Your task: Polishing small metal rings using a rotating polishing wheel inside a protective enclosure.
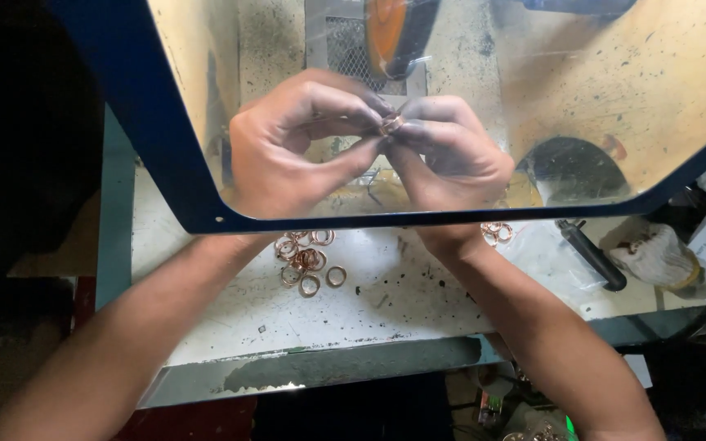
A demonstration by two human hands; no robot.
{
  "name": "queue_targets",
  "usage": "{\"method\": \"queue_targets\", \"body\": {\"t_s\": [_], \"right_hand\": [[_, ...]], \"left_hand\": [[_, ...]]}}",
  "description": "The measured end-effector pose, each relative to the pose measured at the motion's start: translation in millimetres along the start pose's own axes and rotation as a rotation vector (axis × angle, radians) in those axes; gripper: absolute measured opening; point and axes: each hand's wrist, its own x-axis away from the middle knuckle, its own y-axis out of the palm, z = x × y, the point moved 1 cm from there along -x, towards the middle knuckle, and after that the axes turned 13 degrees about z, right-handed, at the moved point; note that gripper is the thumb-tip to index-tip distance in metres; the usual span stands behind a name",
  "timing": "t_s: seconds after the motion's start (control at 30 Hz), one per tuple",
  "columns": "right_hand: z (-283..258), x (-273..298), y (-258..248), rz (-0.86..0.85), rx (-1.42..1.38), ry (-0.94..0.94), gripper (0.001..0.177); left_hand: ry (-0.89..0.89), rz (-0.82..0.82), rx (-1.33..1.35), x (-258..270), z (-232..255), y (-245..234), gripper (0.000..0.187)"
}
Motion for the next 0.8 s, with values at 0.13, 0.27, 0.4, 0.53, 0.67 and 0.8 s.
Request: {"method": "queue_targets", "body": {"t_s": [0.13, 0.27, 0.4, 0.53, 0.67, 0.8], "right_hand": [[-7, -1, 2, 0.017, 0.028, -0.063, 0.017], [0, -2, 3, 0.088, -0.001, -0.051, 0.02], [0, -3, 1, 0.034, 0.024, -0.076, 0.017], [-6, -7, 2, -0.006, 0.143, -0.206, 0.017], [-10, -9, 4, -0.013, 0.237, -0.301, 0.015], [-5, -8, 5, -0.014, 0.262, -0.227, 0.017]], "left_hand": [[0.008, 0.009, -0.034, -1, 2, -2, 0.017], [0.017, 0.01, -0.057, -2, 1, -4, 0.016], [0.008, 0.031, -0.023, -2, 3, -3, 0.014], [-0.06, 0.033, -0.066, -3, 4, -3, 0.013], [-0.175, 0.083, 0.019, -1, -7, 0, 0.015], [-0.315, 0.119, 0.167, -2, -29, 6, 0.013]]}}
